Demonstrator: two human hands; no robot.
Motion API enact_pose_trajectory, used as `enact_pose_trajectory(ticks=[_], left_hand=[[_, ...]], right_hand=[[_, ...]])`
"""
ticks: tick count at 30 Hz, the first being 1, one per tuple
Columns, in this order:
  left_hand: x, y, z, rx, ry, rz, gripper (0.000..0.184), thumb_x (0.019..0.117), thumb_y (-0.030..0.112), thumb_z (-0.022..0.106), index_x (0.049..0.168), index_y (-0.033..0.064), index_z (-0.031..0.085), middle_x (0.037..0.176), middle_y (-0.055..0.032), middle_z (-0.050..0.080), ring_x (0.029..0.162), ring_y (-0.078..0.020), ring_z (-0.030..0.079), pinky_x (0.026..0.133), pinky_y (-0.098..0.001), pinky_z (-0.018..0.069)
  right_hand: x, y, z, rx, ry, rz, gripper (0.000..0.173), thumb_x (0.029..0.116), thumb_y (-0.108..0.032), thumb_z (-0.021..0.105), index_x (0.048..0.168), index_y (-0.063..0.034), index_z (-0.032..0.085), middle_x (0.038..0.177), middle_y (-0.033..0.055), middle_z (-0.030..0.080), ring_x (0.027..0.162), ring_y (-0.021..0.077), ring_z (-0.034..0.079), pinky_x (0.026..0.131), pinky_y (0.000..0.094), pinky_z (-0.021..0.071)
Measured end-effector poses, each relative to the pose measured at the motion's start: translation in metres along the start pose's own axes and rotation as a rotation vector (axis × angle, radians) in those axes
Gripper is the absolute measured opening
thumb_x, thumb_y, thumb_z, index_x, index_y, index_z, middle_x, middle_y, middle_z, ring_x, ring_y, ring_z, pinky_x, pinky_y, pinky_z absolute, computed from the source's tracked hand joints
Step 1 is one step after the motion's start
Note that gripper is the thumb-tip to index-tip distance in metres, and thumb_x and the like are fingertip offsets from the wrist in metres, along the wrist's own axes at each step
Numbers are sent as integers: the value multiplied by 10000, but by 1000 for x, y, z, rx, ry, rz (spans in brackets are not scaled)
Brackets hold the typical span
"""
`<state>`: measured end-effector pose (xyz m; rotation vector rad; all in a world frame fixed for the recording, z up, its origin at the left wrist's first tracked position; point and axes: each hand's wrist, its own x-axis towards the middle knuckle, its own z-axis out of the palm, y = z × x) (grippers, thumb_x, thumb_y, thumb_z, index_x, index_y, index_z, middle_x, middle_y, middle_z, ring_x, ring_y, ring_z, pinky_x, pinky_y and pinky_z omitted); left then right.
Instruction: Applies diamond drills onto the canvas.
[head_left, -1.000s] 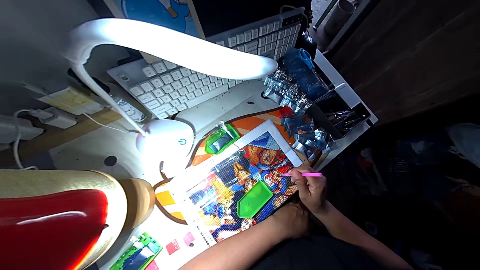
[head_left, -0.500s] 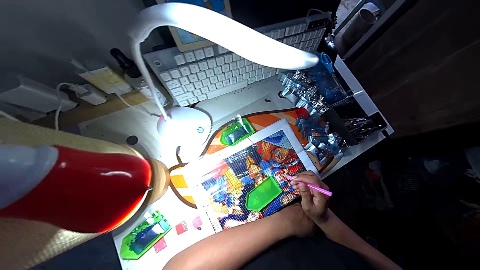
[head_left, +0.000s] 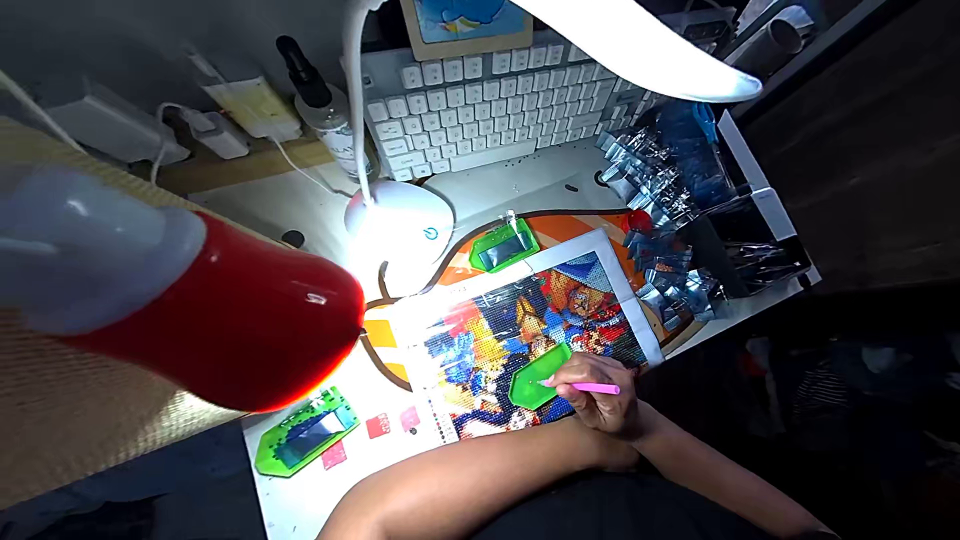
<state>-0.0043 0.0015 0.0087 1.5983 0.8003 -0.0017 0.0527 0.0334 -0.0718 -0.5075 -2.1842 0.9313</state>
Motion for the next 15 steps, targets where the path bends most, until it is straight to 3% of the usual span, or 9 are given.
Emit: enact_pose_trajectory(ticks=[3, 7, 15], left_hand=[[-4, 0, -1, -22, 21, -13, 282, 987, 178, 615, 1153, -44, 666, 1111, -239, 669, 1077, -354, 635, 915, -530, 490], [-13, 0, -5, 58, 140, 132, 232, 974, 149, 621, 1121, -21, 680, 1017, -206, 678, 977, -316, 655, 847, -477, 517], [-12, 6, -8, 17, 6, 1, 278, 1021, 168, 565, 1170, -47, 658, 1107, -237, 665, 1067, -342, 635, 917, -507, 491]], right_hand=[[0, 0, -1, -20, -56, -5, 320, 1053, -327, 543, 1024, -56, 712, 961, 67, 736, 965, 140, 715, 884, 291, 584], [0, 0, -1, -46, -90, 12, 335, 1053, -340, 544, 1029, -56, 720, 959, 76, 737, 966, 144, 717, 890, 292, 583], [1, -1, -1, -34, -110, 27, 335, 1055, -343, 541, 1037, -57, 716, 970, 68, 733, 979, 142, 712, 896, 292, 579]])
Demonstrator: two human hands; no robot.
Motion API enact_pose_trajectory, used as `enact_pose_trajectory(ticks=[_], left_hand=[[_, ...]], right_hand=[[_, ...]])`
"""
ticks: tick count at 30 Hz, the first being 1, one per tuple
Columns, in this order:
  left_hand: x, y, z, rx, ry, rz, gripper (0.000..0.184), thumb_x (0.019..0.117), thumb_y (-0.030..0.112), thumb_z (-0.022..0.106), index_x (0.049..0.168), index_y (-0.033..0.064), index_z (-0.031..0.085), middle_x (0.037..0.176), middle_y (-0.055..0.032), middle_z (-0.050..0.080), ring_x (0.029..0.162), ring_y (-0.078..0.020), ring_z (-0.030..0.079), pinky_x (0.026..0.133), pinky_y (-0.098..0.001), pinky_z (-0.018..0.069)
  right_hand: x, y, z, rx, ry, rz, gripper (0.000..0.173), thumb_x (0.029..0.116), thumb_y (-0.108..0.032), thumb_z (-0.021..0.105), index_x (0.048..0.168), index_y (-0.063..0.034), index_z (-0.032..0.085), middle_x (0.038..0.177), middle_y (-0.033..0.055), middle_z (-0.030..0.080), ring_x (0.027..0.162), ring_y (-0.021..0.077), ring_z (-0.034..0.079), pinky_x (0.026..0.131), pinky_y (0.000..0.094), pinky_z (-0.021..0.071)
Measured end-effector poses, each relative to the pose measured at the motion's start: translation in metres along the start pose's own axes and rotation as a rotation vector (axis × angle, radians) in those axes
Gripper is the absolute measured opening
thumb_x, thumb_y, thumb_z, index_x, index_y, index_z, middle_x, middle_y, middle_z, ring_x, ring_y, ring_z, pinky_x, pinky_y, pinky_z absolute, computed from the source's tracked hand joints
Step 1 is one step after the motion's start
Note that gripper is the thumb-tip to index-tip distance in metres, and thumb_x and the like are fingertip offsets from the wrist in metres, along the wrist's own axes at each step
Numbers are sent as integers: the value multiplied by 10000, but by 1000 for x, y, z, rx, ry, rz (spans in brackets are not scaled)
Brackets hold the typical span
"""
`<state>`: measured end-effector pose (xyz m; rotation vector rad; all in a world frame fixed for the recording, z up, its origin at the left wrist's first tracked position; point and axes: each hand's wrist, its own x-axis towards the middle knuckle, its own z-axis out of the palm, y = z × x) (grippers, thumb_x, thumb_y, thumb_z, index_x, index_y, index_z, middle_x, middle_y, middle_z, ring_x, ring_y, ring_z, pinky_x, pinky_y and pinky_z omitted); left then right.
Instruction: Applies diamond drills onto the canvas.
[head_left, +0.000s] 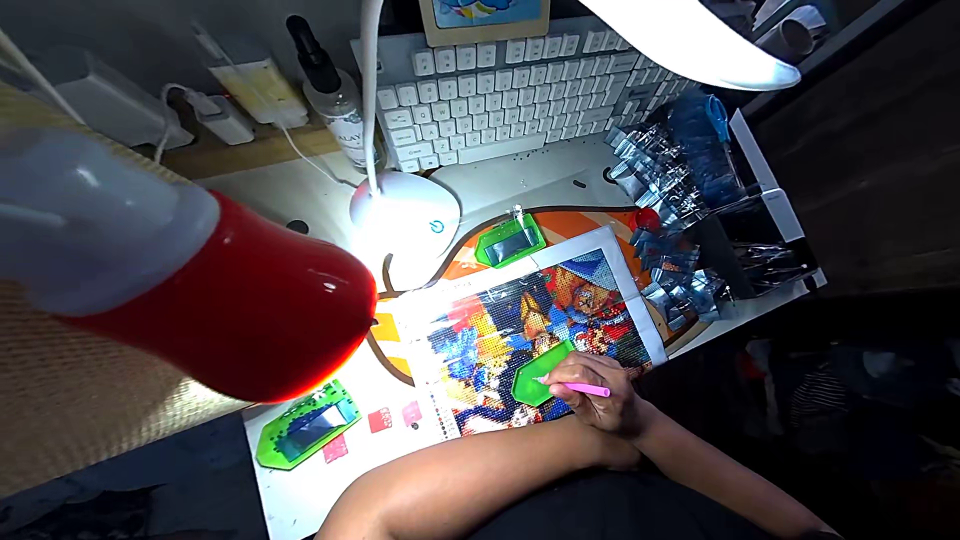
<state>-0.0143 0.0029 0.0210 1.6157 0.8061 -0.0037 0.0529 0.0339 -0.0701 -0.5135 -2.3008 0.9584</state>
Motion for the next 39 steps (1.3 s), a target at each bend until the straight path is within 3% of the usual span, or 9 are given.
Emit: enact_pose_trajectory(ticks=[4, 6, 7, 10, 12, 20, 30, 36, 39], left_hand=[[23, -14, 16, 240, 67, 139, 248, 993, 188, 626, 1128, -9, 689, 1148, -212, 688, 1147, -371, 634, 953, -586, 486], [70, -80, 73, 444, 318, 305, 278, 967, 347, 613, 1039, 97, 711, 1069, -113, 721, 1063, -310, 680, 880, -569, 557], [88, -103, 92, 501, 349, 310, 323, 976, 407, 571, 1027, 117, 705, 1065, -90, 719, 1054, -297, 679, 870, -564, 564], [93, -111, 97, 539, 229, 190, 499, 1012, 498, 472, 1127, 63, 687, 1136, -131, 710, 1141, -336, 656, 982, -564, 527], [81, -112, 91, 529, 210, 161, 519, 1003, 514, 489, 1158, 61, 689, 1159, -135, 708, 1175, -338, 642, 1036, -546, 497], [80, -121, 92, 533, 239, 190, 537, 1026, 536, 420, 1098, 84, 701, 1114, -112, 721, 1156, -304, 655, 1032, -525, 507], [84, -119, 95, 523, 227, 199, 554, 1048, 524, 359, 1092, 83, 690, 1094, -120, 720, 1142, -312, 660, 1012, -536, 517], [85, -122, 97, 508, 250, 203, 525, 1041, 512, 387, 1123, 88, 685, 1135, -110, 715, 1166, -306, 653, 1002, -544, 524], [89, -124, 99, 517, 240, 191, 526, 1032, 512, 399, 1120, 78, 681, 1124, -120, 713, 1154, -318, 655, 991, -552, 528]], right_hand=[[-3, -3, -12, 167, 277, 71, 245, 1055, -316, 559, 1056, -111, 694, 962, 15, 728, 906, 109, 712, 839, 285, 601], [-5, -2, -26, 147, 443, 132, 212, 1057, -292, 545, 1033, -147, 697, 923, -22, 720, 844, 93, 699, 783, 279, 604], [-7, 1, -32, 115, 511, 165, 206, 1060, -279, 535, 1024, -155, 696, 903, -34, 708, 813, 82, 688, 746, 267, 601], [-17, 18, -45, -15, 603, 245, 235, 1079, -250, 488, 1034, -131, 686, 884, -45, 693, 783, 56, 666, 710, 241, 581], [-22, 29, -45, -53, 615, 262, 239, 1083, -229, 479, 1047, -110, 683, 898, -37, 696, 793, 57, 668, 720, 243, 586], [-24, 44, -33, -133, 581, 233, 273, 1073, -250, 490, 994, -93, 698, 897, -33, 687, 860, 48, 657, 807, 246, 567], [-22, 46, -28, -183, 534, 228, 277, 1067, -240, 494, 982, -75, 700, 897, -15, 692, 876, 58, 666, 806, 245, 572], [-20, 39, -26, -348, 452, 239, 293, 1055, -258, 497, 968, -69, 703, 906, 11, 700, 913, 79, 678, 838, 250, 574], [-20, 40, -29, -281, 472, 246, 296, 1059, -260, 492, 969, -77, 706, 906, 0, 699, 893, 68, 674, 823, 249, 577]])
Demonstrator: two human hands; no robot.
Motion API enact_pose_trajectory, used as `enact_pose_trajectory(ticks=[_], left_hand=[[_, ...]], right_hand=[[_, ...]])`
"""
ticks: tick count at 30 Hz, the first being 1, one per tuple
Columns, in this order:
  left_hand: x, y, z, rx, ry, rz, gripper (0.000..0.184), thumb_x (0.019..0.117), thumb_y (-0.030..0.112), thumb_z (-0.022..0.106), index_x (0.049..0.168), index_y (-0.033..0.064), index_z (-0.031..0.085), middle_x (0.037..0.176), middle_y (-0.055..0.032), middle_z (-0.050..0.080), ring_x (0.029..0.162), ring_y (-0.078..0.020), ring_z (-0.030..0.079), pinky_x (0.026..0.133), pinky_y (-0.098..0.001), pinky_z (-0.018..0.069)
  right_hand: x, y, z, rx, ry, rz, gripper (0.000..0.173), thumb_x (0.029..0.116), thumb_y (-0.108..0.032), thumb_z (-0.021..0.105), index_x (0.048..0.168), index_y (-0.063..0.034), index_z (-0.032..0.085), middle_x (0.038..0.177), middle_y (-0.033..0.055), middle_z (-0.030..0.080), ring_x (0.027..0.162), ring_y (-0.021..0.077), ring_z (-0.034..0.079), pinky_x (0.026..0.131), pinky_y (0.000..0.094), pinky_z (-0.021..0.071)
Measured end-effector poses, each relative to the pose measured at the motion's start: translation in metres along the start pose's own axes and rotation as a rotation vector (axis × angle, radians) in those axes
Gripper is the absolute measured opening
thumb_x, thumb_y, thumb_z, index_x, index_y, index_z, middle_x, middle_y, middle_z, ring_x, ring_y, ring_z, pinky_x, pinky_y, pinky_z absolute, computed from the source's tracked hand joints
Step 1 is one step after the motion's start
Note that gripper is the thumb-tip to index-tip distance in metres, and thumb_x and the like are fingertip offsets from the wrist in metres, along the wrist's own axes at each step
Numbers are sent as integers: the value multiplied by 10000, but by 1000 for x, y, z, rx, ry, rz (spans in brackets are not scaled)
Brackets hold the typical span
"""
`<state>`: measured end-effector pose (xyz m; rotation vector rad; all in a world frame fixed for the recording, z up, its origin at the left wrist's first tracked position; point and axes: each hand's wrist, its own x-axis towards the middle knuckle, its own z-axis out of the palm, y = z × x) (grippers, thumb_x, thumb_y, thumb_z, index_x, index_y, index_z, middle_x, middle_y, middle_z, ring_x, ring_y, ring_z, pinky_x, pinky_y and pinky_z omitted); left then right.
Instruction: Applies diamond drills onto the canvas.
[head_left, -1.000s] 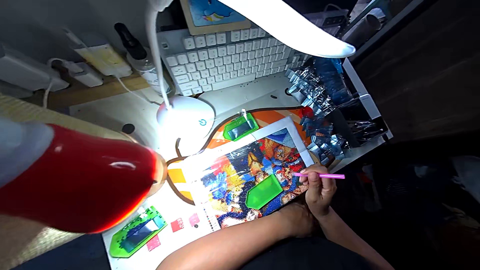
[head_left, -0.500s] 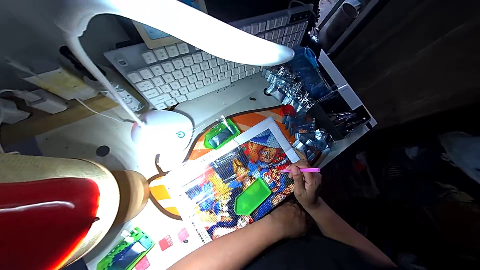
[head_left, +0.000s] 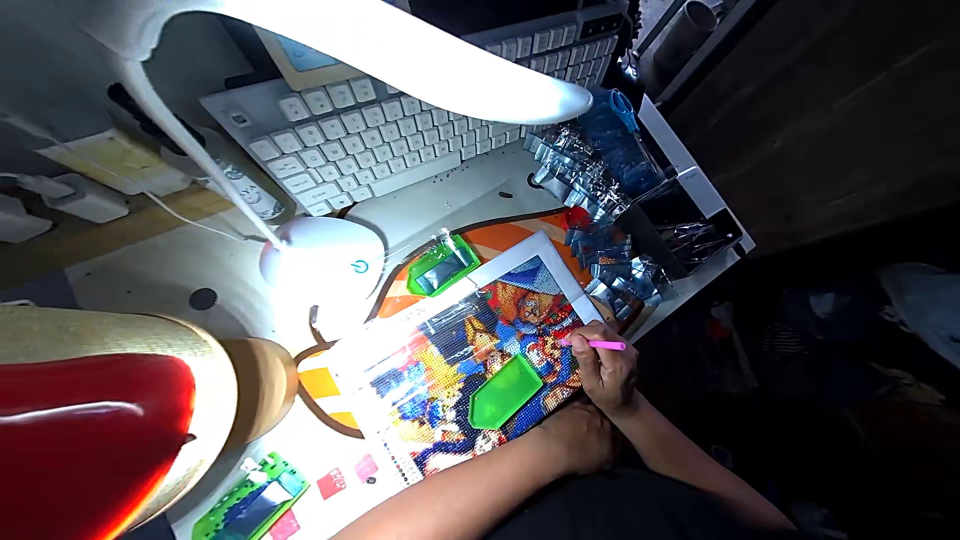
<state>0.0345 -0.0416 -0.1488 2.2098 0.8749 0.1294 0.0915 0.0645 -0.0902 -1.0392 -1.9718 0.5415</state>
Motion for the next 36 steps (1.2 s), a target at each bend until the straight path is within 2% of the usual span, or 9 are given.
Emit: enact_pose_trajectory(ticks=[5, 8, 11, 12, 13, 15, 21, 28, 36], left_hand=[[-6, -3, -12, -33, -33, -33, 540, 1013, 542, 452, 1231, 105, 681, 1254, -114, 683, 1246, -314, 608, 1077, -516, 477], [-6, 0, -19, -72, -58, -30, 528, 1024, 539, 444, 1195, 109, 697, 1208, -111, 698, 1217, -310, 622, 1057, -520, 491], [1, 10, -14, -46, 111, 46, 404, 1007, 455, 512, 1056, 106, 710, 1052, -92, 728, 1059, -290, 687, 914, -533, 561], [-5, 25, -42, -65, 91, 18, 316, 982, 371, 591, 1037, 86, 716, 1046, -105, 729, 1049, -290, 691, 907, -530, 561], [-12, 48, -93, -124, -59, -91, 263, 975, 275, 658, 1090, 47, 718, 1100, -134, 724, 1102, -295, 677, 967, -518, 524], [-24, 63, -134, -329, -23, -154, 226, 900, 168, 725, 1023, -22, 728, 991, -198, 722, 975, -328, 692, 896, -515, 521], [-32, 67, -158, -483, -266, -141, 287, 1016, 152, 591, 1174, -74, 670, 1154, -274, 674, 1127, -406, 632, 962, -584, 472], [-31, 61, -142, -498, -87, -60, 242, 959, 143, 670, 1083, -61, 705, 1054, -259, 696, 1043, -391, 660, 907, -574, 498], [-26, 62, -137, -524, -207, -60, 278, 1013, 123, 591, 1167, -95, 671, 1171, -299, 667, 1155, -428, 623, 992, -590, 458]], right_hand=[[11, -7, -30, 380, 186, 208, 242, 1096, -272, 448, 1063, -146, 651, 891, -24, 679, 756, 90, 650, 672, 275, 577], [17, -24, -36, 372, 151, 114, 251, 1081, -283, 487, 1030, -147, 691, 895, -30, 693, 798, 91, 671, 728, 275, 588], [12, -43, -21, 337, -29, 24, 243, 1063, -299, 521, 1025, -147, 707, 937, -32, 719, 885, 86, 690, 818, 285, 591], [8, -46, -13, 355, -87, -10, 245, 1059, -292, 531, 1037, -128, 712, 958, -13, 725, 920, 100, 699, 851, 298, 596], [4, -47, -4, 370, -145, -46, 249, 1058, -290, 540, 1051, -111, 712, 978, 5, 731, 947, 108, 704, 875, 302, 594], [-1, -50, 14, 396, -231, -122, 262, 1051, -286, 558, 1052, -79, 718, 987, 39, 743, 965, 128, 714, 893, 312, 594], [2, -60, 33, 357, -374, -225, 298, 1036, -304, 583, 1030, -42, 724, 974, 81, 733, 978, 137, 711, 902, 288, 583], [4, -63, 33, 291, -433, -217, 303, 1040, -307, 579, 1029, -46, 734, 981, 72, 740, 986, 126, 713, 914, 278, 580], [5, -61, 34, 306, -428, -217, 293, 1039, -291, 585, 1034, -39, 735, 980, 75, 740, 977, 127, 713, 907, 278, 583]])
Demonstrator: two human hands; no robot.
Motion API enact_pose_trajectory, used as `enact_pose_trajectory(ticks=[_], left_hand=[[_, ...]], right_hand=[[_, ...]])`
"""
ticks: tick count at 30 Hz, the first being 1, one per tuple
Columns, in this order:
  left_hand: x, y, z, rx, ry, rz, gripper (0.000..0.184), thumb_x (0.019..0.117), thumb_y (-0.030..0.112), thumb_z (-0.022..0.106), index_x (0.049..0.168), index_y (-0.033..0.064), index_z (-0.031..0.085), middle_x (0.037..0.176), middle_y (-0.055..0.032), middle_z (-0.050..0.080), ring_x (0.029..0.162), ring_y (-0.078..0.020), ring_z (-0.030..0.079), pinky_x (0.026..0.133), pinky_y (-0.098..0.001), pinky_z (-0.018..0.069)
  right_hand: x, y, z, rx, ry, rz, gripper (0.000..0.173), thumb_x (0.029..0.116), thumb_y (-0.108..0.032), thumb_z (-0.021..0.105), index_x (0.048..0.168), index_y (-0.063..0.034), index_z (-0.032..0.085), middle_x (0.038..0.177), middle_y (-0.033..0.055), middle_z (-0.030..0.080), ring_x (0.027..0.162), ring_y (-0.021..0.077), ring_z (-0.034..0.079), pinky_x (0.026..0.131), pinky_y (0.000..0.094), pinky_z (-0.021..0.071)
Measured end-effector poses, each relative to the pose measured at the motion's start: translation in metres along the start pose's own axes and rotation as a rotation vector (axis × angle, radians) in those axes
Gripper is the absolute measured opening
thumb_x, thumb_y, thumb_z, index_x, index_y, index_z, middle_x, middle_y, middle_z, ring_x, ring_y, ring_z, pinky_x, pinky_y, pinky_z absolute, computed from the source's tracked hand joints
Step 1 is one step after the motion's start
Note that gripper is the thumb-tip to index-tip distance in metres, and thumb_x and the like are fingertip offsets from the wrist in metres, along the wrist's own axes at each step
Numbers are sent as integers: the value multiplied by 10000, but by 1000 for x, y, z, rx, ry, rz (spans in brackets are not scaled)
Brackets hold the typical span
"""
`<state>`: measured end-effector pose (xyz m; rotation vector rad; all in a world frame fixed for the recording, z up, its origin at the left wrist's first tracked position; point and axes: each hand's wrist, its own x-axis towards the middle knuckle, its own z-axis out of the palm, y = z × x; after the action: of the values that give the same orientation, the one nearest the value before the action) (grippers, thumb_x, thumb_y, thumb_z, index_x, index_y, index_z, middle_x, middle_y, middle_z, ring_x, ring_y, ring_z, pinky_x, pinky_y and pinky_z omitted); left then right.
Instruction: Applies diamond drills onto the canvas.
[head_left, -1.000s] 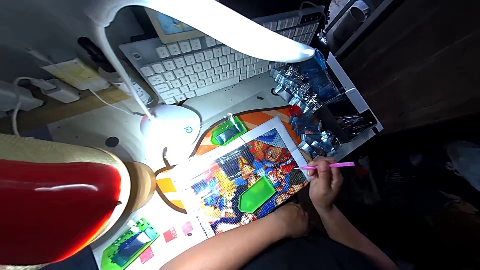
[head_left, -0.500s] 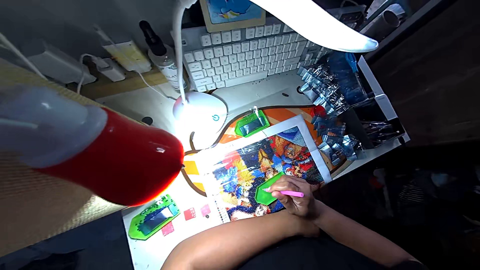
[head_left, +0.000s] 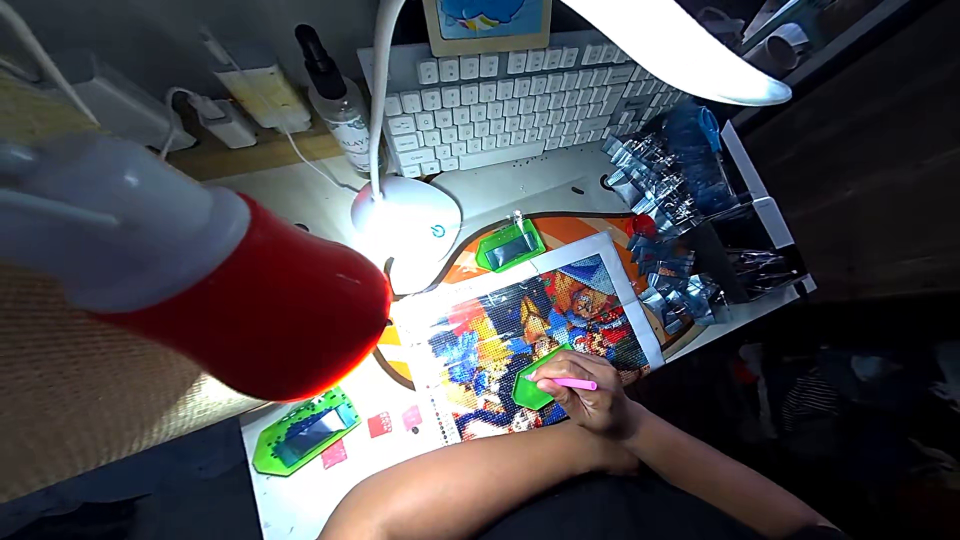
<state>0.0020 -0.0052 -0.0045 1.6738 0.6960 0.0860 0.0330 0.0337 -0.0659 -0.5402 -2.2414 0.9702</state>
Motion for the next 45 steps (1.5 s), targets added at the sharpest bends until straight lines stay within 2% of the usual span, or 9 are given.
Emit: enact_pose_trajectory(ticks=[4, 5, 6, 9, 11, 19, 31, 41, 45], left_hand=[[4, 1, 0, 261, 117, 37, 244, 974, 168, 657, 1135, -12, 691, 1141, -209, 694, 1145, -360, 639, 964, -574, 485], [16, -23, 21, 395, 182, 72, 272, 997, 266, 628, 1143, 46, 695, 1156, -148, 701, 1158, -315, 643, 974, -557, 504], [39, -77, 58, 481, 453, 280, 308, 951, 377, 610, 996, 94, 721, 996, -107, 730, 981, -292, 699, 815, -542, 577], [50, -102, 71, 493, 187, 61, 488, 1006, 498, 506, 1144, 67, 690, 1166, -137, 703, 1158, -342, 646, 996, -566, 515], [54, -105, 72, 506, 132, 22, 554, 1018, 533, 458, 1171, 51, 685, 1209, -151, 692, 1205, -356, 622, 1051, -563, 481], [41, -107, 65, 558, 156, 57, 505, 1020, 505, 460, 1106, 73, 707, 1119, -120, 722, 1157, -327, 651, 1043, -545, 490], [40, -120, 70, 572, 181, 62, 496, 1017, 510, 445, 1110, 95, 700, 1113, -104, 719, 1146, -305, 655, 1020, -532, 509], [53, -124, 78, 550, 206, 72, 536, 1028, 535, 401, 1127, 96, 693, 1141, -104, 717, 1167, -302, 651, 1021, -538, 513], [37, -120, 63, 518, 182, 42, 580, 1036, 576, 386, 1230, 113, 677, 1236, -102, 694, 1241, -288, 617, 1081, -498, 480]], right_hand=[[-7, 1, -16, 163, 215, 81, 252, 1063, -288, 544, 1058, -98, 709, 980, 19, 742, 905, 107, 719, 839, 290, 612], [-9, 0, -25, 164, 289, 121, 251, 1068, -301, 530, 1051, -123, 706, 959, -4, 735, 882, 96, 711, 821, 284, 607], [-10, 1, -34, 149, 369, 157, 246, 1067, -305, 522, 1033, -144, 705, 926, -24, 722, 846, 90, 698, 786, 280, 604], [-24, 18, -61, 5, 550, 206, 241, 1074, -265, 493, 1019, -148, 696, 886, -39, 699, 780, 78, 672, 708, 260, 590], [-35, 33, -68, -66, 587, 217, 258, 1084, -244, 465, 1024, -128, 688, 881, -34, 691, 777, 81, 669, 710, 269, 590], [-43, 54, -48, -157, 560, 177, 250, 1059, -235, 520, 990, -92, 713, 908, -20, 695, 862, 68, 664, 798, 261, 573], [-35, 55, -41, -216, 483, 195, 276, 1059, -254, 516, 982, -75, 712, 895, -14, 695, 859, 56, 664, 796, 245, 572], [-23, 38, -43, -407, 349, 228, 260, 1043, -254, 543, 997, -82, 732, 938, 3, 719, 936, 81, 685, 851, 249, 578], [-11, 29, -57, -334, 331, 335, 272, 1059, -268, 534, 1026, -104, 748, 962, -37, 731, 896, 38, 683, 824, 237, 585]])
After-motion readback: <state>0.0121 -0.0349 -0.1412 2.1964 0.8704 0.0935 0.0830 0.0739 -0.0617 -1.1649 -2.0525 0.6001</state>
